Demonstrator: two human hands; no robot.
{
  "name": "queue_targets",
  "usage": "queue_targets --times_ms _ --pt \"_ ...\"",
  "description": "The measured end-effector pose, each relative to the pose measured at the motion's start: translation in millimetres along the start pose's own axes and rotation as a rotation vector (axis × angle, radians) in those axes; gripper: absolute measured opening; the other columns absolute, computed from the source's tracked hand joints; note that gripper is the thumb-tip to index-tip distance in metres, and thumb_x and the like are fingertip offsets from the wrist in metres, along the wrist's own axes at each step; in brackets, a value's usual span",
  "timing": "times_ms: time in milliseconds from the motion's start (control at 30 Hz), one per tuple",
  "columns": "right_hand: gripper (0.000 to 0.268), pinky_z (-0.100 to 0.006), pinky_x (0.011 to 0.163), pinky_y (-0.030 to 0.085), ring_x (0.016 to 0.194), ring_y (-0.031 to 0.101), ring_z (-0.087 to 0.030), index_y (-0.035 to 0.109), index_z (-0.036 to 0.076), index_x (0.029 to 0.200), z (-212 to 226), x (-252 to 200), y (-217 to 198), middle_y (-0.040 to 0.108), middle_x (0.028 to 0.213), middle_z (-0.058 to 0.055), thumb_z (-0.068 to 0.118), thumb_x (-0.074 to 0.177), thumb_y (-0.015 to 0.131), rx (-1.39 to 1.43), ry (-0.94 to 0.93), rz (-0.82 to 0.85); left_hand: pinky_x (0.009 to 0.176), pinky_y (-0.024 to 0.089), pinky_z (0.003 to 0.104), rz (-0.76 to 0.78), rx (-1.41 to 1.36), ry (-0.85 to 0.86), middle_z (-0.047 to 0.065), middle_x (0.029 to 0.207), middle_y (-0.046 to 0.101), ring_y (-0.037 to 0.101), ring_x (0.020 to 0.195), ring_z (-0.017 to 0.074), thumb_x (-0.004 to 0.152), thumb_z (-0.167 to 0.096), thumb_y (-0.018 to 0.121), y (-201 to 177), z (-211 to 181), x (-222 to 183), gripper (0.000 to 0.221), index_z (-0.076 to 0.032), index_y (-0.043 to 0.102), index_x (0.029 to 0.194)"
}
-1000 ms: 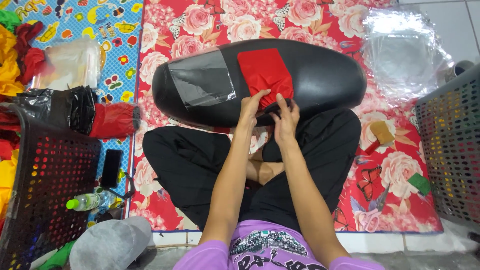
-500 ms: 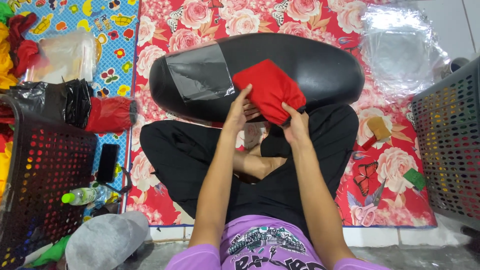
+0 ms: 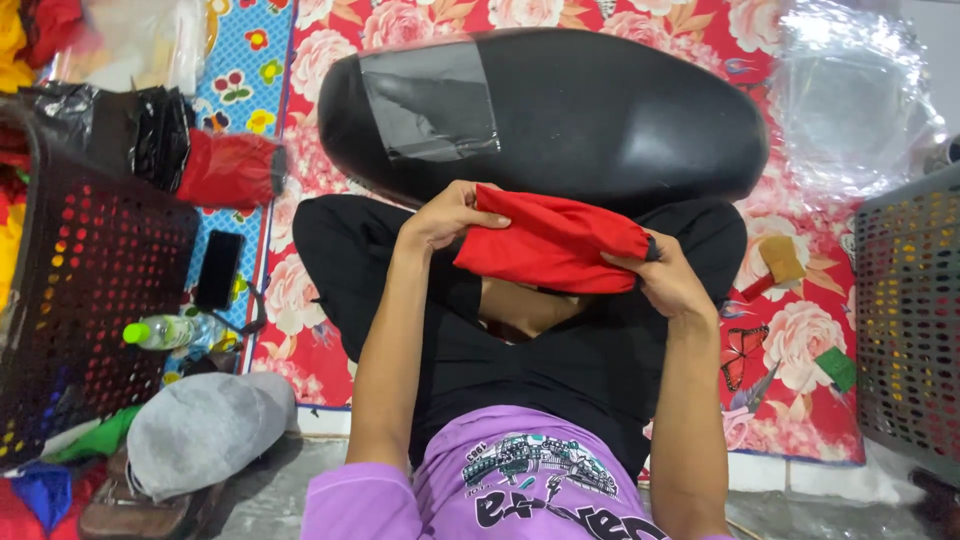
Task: Fitting a red fabric cover onto a motorcycle seat mold, folding it, and then inserting it into a plastic bag for packaging.
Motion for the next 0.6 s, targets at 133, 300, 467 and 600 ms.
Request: queue_targets --times_ms 133,300,467,600 --pt "0.021 -0.044 0.066 0.061 0.081 0.071 -0.024 0.074 -0.001 0.112 -37 10 -8 0.071 0.090 -0.017 -0.004 0.091 0.072 0.152 -0.024 -0.034 0.064 0.065 0.037 -0.014 0.049 0.037 0.013 0.084 0.078 0.078 0.074 0.0227 0.077 0.008 0.079 -8 -13 -8 0.027 -0.004 0.078 0.101" --pt "0.016 -0.040 0.060 0.064 0.073 0.073 -0.024 0.073 -0.003 0.109 -93 28 -28 0.067 0.083 -0.015 -0.007 0.095 0.065 0.358 -0.019 -0.146 0.055 0.056 0.015 -0.222 -0.024 0.079 0.007 0.096 0.075 0.066 0.067 0.0031 0.086 -0.013 0.077 -64 -27 -11 0.039 -0.006 0.071 0.124" --pt "0.027 -0.038 0.063 0.064 0.069 0.072 -0.023 0.074 0.003 0.113 -133 39 -48 0.067 0.084 -0.014 -0.011 0.095 0.059 0.465 -0.011 -0.268 0.091 0.053 0.045 -0.807 1.115 0.552 0.004 0.120 0.043 0.053 0.104 0.0321 0.068 -0.005 0.083 -113 -73 -36 0.065 -0.018 0.058 0.127" --pt "0.030 -0.037 0.062 0.064 0.067 0.071 -0.023 0.074 0.004 0.114 -62 3 15 0.068 0.086 -0.014 -0.012 0.093 0.059 0.515 0.005 -0.276 0.094 0.053 0.045 -0.807 1.339 0.666 0.007 0.124 0.041 0.049 0.111 0.0343 0.069 -0.006 0.081 -96 -90 -30 0.063 -0.016 0.058 0.127"
Point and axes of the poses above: each hand's wrist, its own x-axis towards the middle knuckle, its own y-axis out of the palm, z = x × y, the point moved 9 cm from there along x, towards the middle knuckle
